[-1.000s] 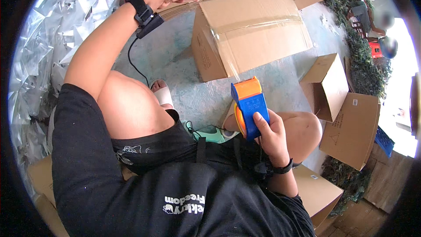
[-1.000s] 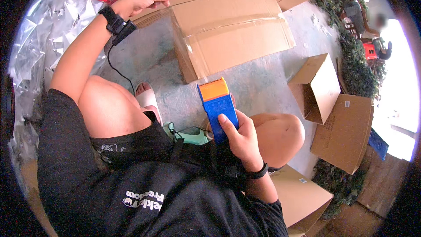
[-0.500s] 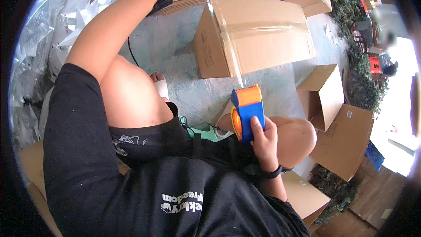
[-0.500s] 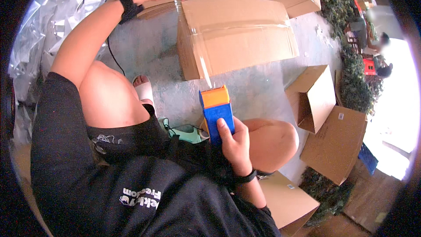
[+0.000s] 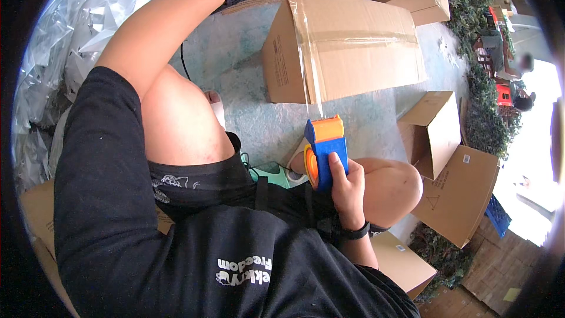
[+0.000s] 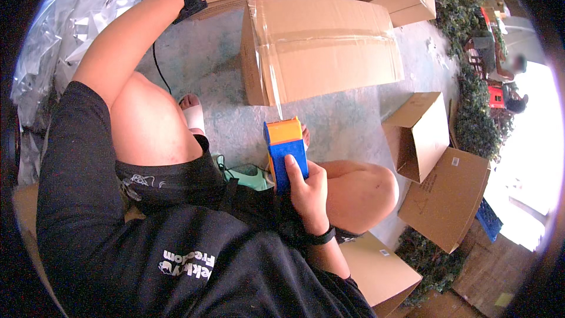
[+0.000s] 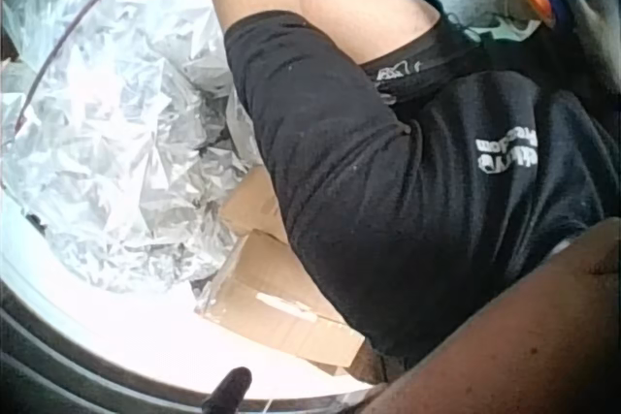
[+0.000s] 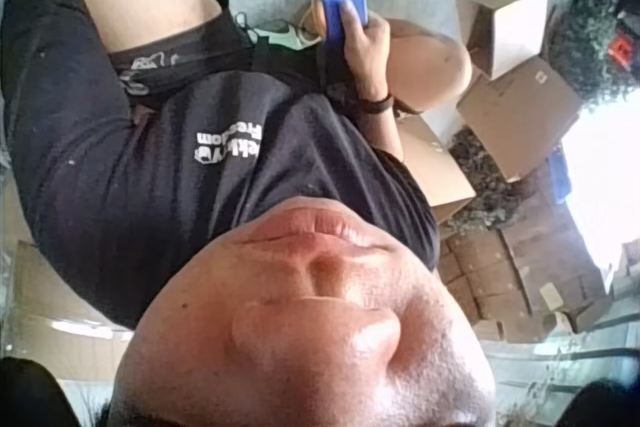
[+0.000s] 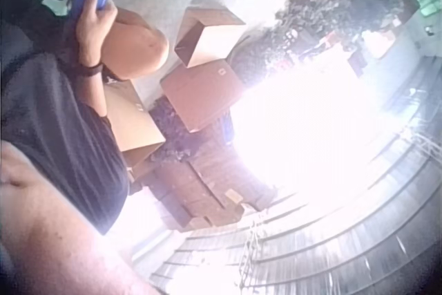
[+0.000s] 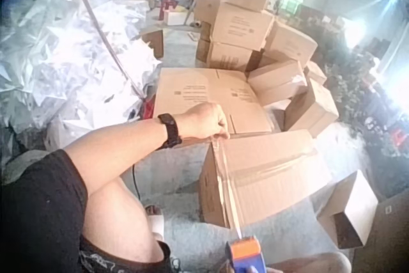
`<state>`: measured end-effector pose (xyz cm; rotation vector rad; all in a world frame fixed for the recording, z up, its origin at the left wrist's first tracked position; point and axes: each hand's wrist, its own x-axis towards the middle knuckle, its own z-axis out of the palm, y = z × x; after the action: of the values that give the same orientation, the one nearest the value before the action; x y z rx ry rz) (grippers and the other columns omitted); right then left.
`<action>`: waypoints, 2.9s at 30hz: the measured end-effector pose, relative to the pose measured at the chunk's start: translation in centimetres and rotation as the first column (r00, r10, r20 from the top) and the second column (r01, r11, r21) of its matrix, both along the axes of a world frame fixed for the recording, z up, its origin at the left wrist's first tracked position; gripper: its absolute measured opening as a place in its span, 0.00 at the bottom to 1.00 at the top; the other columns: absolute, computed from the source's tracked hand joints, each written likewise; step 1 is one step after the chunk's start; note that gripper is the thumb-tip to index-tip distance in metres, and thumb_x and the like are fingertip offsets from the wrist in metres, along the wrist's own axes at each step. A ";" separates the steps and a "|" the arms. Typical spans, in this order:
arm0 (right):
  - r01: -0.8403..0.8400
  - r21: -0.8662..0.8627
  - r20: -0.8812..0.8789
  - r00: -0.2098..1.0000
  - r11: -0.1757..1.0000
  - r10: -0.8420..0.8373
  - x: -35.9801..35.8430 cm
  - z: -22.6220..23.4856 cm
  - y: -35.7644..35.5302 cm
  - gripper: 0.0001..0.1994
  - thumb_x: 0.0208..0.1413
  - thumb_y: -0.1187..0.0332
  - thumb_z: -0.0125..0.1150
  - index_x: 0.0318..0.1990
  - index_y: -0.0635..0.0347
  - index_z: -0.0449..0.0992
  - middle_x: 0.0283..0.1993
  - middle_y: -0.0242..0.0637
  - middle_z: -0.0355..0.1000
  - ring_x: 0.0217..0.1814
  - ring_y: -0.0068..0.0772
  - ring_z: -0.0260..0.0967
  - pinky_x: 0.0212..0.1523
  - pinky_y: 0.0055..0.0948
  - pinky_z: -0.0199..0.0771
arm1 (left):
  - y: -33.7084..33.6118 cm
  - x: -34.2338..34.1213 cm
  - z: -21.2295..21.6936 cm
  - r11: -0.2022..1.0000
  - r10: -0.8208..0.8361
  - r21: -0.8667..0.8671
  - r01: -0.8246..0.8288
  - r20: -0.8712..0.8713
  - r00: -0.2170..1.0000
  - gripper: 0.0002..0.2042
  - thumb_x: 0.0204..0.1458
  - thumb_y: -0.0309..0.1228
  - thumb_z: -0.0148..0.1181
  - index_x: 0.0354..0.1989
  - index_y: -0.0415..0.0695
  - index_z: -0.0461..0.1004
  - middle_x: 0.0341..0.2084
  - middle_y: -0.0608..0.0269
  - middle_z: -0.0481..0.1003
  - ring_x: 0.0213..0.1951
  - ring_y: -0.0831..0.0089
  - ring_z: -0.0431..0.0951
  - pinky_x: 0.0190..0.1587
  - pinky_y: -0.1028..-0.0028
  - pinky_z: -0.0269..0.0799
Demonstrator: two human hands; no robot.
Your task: Assembling and taping cardboard boxes using a tape dispenser.
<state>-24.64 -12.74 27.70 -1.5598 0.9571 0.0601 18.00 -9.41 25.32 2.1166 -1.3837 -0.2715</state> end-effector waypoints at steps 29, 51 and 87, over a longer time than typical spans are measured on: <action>0.038 0.163 -0.073 0.997 0.986 -0.026 2.4 -2.6 -2.8 0.22 0.64 0.53 0.58 0.33 0.70 0.79 0.24 0.31 0.74 0.21 0.19 0.69 0.23 0.21 0.68 | -2.0 1.3 -5.2 1.000 -0.021 0.007 0.026 -0.373 0.927 0.10 0.57 0.33 0.62 0.38 0.38 0.80 0.31 0.64 0.81 0.37 0.76 0.78 0.45 0.74 0.72; -0.669 -0.183 -0.265 0.739 0.721 0.619 13.2 4.8 -9.0 0.28 0.61 0.45 0.56 0.46 0.67 0.79 0.37 0.46 0.79 0.36 0.37 0.77 0.40 0.31 0.76 | 0.1 1.9 -7.1 0.888 0.400 -0.253 -0.384 0.011 0.916 0.24 0.56 0.47 0.61 0.19 0.36 0.76 0.21 0.46 0.74 0.30 0.50 0.73 0.38 0.57 0.69; -0.171 0.512 -0.235 0.915 0.842 0.329 11.3 -4.8 -1.6 0.26 0.62 0.46 0.56 0.47 0.65 0.78 0.45 0.38 0.77 0.41 0.30 0.76 0.40 0.30 0.76 | 1.9 -9.6 -4.0 0.995 0.101 -0.022 -0.099 0.094 0.990 0.41 0.54 0.48 0.60 0.68 0.33 0.51 0.60 0.42 0.55 0.61 0.44 0.58 0.63 0.47 0.52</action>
<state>-13.30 -14.35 22.87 -1.2117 0.8849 0.7092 8.41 -7.50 21.35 2.2021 -1.3226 -0.1196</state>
